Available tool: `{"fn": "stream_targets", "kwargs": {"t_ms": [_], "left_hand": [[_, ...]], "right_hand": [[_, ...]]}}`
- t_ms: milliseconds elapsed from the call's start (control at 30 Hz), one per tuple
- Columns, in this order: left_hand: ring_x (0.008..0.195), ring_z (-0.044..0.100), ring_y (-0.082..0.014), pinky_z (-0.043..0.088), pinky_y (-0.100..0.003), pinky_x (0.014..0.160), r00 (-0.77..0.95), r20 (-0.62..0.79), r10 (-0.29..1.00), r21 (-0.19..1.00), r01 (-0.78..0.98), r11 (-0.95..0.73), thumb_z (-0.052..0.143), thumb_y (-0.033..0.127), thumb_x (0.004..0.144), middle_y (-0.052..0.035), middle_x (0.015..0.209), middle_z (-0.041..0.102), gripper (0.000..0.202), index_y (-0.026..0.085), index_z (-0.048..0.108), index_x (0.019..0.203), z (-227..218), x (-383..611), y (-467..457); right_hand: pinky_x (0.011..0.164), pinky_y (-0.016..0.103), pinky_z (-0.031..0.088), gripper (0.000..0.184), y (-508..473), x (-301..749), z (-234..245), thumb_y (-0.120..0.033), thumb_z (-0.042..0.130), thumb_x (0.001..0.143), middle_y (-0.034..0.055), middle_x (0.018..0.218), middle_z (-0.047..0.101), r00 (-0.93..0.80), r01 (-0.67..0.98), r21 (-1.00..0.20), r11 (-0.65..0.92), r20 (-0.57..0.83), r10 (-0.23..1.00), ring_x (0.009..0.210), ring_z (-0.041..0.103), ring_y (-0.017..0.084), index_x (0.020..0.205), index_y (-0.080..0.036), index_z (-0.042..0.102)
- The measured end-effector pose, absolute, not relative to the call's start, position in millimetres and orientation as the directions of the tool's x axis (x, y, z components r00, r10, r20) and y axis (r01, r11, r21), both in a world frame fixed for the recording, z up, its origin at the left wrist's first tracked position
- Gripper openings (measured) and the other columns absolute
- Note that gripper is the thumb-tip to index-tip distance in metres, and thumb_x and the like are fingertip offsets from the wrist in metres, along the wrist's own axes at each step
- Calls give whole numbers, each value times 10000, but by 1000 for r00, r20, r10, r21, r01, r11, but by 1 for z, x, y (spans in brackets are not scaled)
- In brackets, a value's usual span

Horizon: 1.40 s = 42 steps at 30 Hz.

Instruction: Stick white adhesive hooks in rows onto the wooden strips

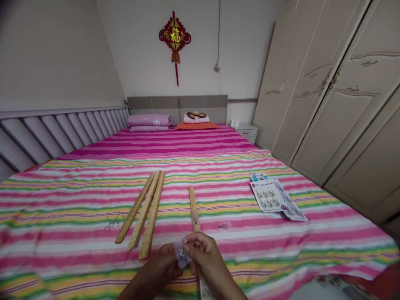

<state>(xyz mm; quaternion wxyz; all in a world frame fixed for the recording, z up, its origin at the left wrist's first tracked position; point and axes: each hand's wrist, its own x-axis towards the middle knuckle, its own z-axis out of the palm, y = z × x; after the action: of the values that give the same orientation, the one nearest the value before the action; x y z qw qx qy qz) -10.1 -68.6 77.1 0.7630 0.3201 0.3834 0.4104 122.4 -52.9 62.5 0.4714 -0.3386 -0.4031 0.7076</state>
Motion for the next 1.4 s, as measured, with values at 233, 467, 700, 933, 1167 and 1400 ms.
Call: {"fn": "stream_targets", "kwargs": {"t_ms": [233, 467, 700, 933, 1167, 1400], "left_hand": [[478, 338, -60, 225, -195, 493, 273, -288, 918, 903, -241, 355, 690, 401, 662, 47, 494, 458, 293, 123, 620, 599, 69, -9, -64], [630, 545, -138, 383, -222, 588, -126, -267, 955, 934, -277, 225, 750, 410, 566, 15, 625, 605, 280, 172, 627, 649, 65, -20, -60], [656, 572, -156, 422, -230, 628, -200, -102, 975, 987, -143, 74, 757, 351, 581, -4, 645, 651, 227, 166, 668, 679, 66, -28, -59], [650, 559, -160, 432, -244, 636, -185, -58, 981, 998, -2, 59, 706, 363, 644, -7, 643, 645, 201, 168, 668, 677, 66, -26, -56], [628, 548, -153, 420, -236, 607, -135, -74, 988, 997, -31, 70, 702, 368, 638, -2, 615, 627, 207, 164, 662, 645, 61, -24, -56], [600, 543, -129, 421, -221, 591, -144, -103, 984, 990, -112, 87, 709, 325, 614, 8, 606, 627, 176, 159, 655, 637, 53, -22, -56]], "right_hand": [[336, 143, 177, 281, -54, 120, 69, -343, 773, 619, -81, 454, 521, -332, -509, -810, -291, -127, 935, 287, 314, -6, 690, -149, 584], [331, 156, 155, 269, -53, 118, 69, -345, 769, 629, -106, 388, 433, -222, -536, -803, -261, -164, 961, 287, 262, 8, 691, -161, 583], [335, 158, 139, 264, -51, 116, 67, -355, 749, 652, -106, 383, 435, -192, -479, -850, -219, -142, 971, 288, 276, 8, 678, -156, 576], [337, 165, 131, 268, -52, 118, 59, -380, 718, 687, -109, 349, 427, -218, -438, -879, -188, -99, 971, 282, 273, 14, 718, -151, 582], [341, 169, 127, 250, -50, 119, 56, -371, 700, 712, -103, 344, 437, -224, -441, -879, -182, -89, 971, 283, 280, 18, 719, -151, 582], [356, 173, 127, 244, -49, 119, 54, -370, 692, 724, -97, 343, 448, -246, -440, -878, -188, -84, 966, 288, 292, 11, 718, -148, 591]]}}
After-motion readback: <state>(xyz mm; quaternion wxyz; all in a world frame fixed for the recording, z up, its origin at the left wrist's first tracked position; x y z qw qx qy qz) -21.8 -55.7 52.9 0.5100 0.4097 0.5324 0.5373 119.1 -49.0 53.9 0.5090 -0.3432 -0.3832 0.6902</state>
